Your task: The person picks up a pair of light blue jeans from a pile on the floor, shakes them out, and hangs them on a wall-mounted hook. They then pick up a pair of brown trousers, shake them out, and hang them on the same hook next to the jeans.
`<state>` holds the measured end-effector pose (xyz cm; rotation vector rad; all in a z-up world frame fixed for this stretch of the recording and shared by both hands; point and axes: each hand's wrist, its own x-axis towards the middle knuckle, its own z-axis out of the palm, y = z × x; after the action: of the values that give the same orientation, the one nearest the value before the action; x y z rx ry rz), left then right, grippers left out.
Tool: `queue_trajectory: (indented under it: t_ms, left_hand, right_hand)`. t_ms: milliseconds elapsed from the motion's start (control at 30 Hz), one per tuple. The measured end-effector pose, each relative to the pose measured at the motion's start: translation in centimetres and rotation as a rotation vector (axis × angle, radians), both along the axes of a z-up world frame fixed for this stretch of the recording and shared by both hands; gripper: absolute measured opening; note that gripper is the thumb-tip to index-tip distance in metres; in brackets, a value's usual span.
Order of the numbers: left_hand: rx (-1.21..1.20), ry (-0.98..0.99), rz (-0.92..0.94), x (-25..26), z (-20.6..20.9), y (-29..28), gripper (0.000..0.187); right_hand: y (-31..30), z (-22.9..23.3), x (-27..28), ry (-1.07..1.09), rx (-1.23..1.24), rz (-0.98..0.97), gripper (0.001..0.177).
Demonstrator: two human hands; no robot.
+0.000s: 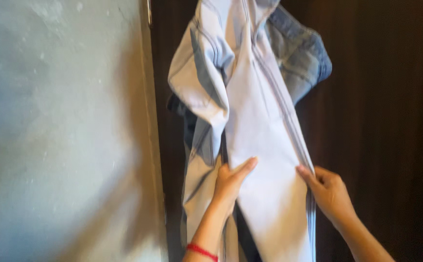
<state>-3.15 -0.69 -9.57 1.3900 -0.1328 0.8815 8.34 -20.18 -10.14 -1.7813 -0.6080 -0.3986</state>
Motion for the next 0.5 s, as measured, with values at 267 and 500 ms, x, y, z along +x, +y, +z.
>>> queue_trajectory:
  t_ms: [267,500]
  left_hand:
    - [-0.211,-0.076,-0.037,3.0,-3.3,-0.5,0.055]
    - [0.051,-0.359,0.335,2.3,-4.0,-2.0,0.042]
  right_hand:
    - [0.9,-2.3,-1.5,-0.021,0.237,0.062,0.04]
    - [0.4,-2.2,-4.9,0.132,0.265,0.139,0.043]
